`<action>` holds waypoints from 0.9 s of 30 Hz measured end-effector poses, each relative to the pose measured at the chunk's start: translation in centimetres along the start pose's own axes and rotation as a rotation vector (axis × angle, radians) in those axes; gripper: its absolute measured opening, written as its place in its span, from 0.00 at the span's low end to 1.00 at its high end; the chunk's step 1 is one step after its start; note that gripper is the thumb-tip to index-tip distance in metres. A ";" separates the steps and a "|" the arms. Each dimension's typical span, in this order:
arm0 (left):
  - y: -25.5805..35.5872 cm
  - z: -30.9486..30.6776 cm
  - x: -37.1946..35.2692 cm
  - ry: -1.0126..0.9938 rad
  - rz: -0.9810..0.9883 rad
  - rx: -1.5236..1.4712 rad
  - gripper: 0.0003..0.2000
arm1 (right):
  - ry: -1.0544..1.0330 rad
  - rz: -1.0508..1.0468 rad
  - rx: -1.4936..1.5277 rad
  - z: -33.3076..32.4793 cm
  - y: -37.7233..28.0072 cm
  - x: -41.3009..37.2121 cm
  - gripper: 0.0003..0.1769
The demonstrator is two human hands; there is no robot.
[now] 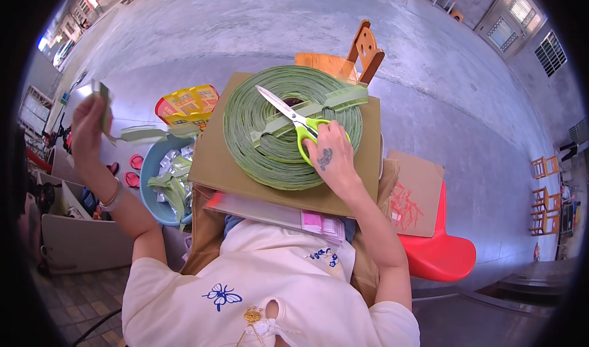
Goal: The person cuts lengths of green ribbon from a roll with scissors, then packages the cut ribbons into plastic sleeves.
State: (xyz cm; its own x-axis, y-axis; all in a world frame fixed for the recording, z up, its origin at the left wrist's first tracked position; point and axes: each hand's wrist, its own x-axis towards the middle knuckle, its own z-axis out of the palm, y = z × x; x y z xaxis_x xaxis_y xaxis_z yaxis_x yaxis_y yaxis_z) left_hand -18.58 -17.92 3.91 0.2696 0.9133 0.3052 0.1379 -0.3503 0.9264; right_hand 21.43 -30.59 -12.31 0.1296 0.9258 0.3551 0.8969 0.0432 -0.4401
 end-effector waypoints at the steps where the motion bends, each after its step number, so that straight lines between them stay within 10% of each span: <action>1: 1.0 -0.7 0.2 -0.010 0.072 -0.051 0.11 | -0.039 0.000 -0.008 0.6 0.2 0.1 0.17; 4: 3.7 -0.8 0.7 0.005 0.246 -0.091 0.11 | -0.066 -0.032 0.009 0.5 -0.1 0.3 0.21; 12: 8.7 17.7 0.2 -0.600 0.134 0.013 0.31 | 0.036 -0.220 1.247 -10.6 -10.5 3.2 0.15; 21: 4.4 21.5 1.9 -0.923 0.266 -0.047 0.20 | 0.308 -0.124 0.996 -17.0 -6.5 3.7 0.09; 24: 5.9 21.2 1.7 -1.013 -0.218 -0.168 0.16 | 0.392 -0.085 1.084 -18.3 -5.0 3.8 0.09; 27: 6.9 21.1 1.6 -1.036 -0.271 -0.159 0.12 | 0.381 -0.026 1.119 -17.7 -3.1 4.3 0.09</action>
State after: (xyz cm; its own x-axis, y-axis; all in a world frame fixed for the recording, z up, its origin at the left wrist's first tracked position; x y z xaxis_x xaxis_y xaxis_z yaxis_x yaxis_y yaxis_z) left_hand 2.95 -23.25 6.12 0.9333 0.3106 -0.1800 0.2095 -0.0641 0.9757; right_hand 26.70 -33.38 5.15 0.4042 0.7563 0.5144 0.0561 0.5408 -0.8393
